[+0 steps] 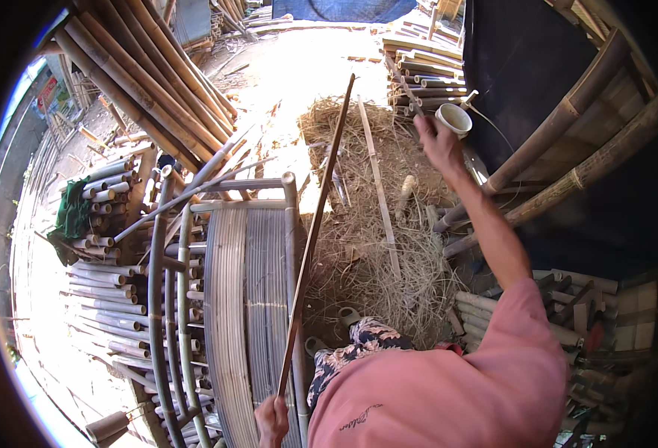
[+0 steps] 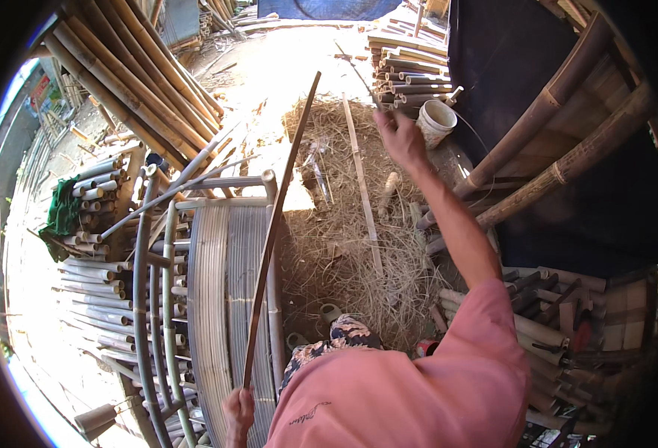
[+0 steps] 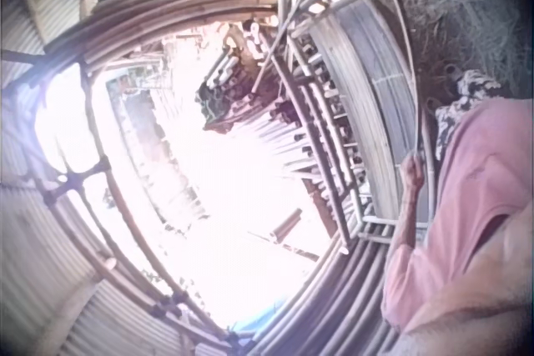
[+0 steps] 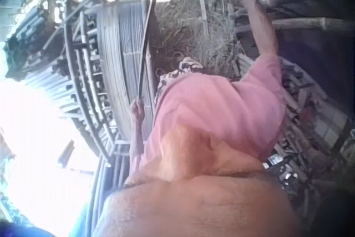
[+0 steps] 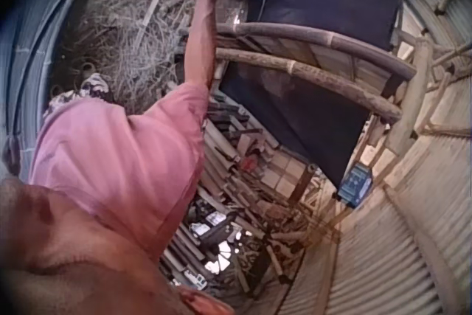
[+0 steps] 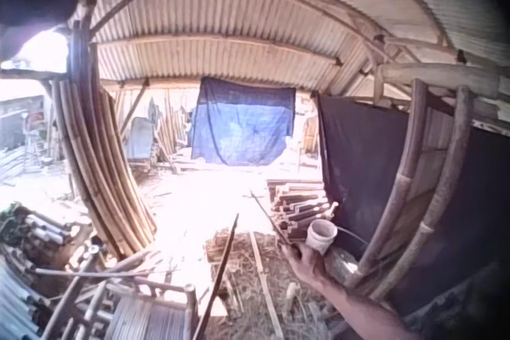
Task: The person weaves thin bamboo strips into a mat on a bamboo loom. They use a knife to split and trim the bamboo strips, then interlace them through the loom's warp threads. The person repeatedly uses the knife to push the woven strips into place.
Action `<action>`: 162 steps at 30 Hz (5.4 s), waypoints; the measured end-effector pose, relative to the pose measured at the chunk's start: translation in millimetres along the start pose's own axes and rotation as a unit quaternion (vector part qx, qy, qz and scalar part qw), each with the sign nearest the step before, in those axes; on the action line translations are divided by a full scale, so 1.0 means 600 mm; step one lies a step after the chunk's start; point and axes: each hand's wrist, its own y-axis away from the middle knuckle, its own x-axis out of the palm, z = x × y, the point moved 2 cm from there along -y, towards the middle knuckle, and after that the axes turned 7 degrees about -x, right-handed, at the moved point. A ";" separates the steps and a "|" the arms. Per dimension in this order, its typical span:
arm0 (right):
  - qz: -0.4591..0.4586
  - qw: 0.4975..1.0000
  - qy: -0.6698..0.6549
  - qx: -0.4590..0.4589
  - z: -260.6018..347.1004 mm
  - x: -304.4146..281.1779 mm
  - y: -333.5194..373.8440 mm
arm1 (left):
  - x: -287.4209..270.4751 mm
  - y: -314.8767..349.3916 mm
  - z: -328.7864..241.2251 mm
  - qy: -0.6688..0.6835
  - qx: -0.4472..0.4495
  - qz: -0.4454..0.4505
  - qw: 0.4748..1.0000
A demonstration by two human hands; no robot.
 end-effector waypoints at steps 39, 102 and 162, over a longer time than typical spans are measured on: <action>0.079 0.988 0.130 0.032 -0.076 -0.099 -0.017 | -0.012 0.080 -0.111 0.279 -0.168 0.169 0.930; 0.145 0.983 -0.026 -0.112 0.123 0.009 0.175 | 0.052 -0.108 -0.216 0.254 -0.109 0.237 0.931; 0.050 0.739 -0.566 0.363 0.227 0.218 0.290 | 0.022 -0.162 -0.372 -0.167 0.211 -0.057 0.961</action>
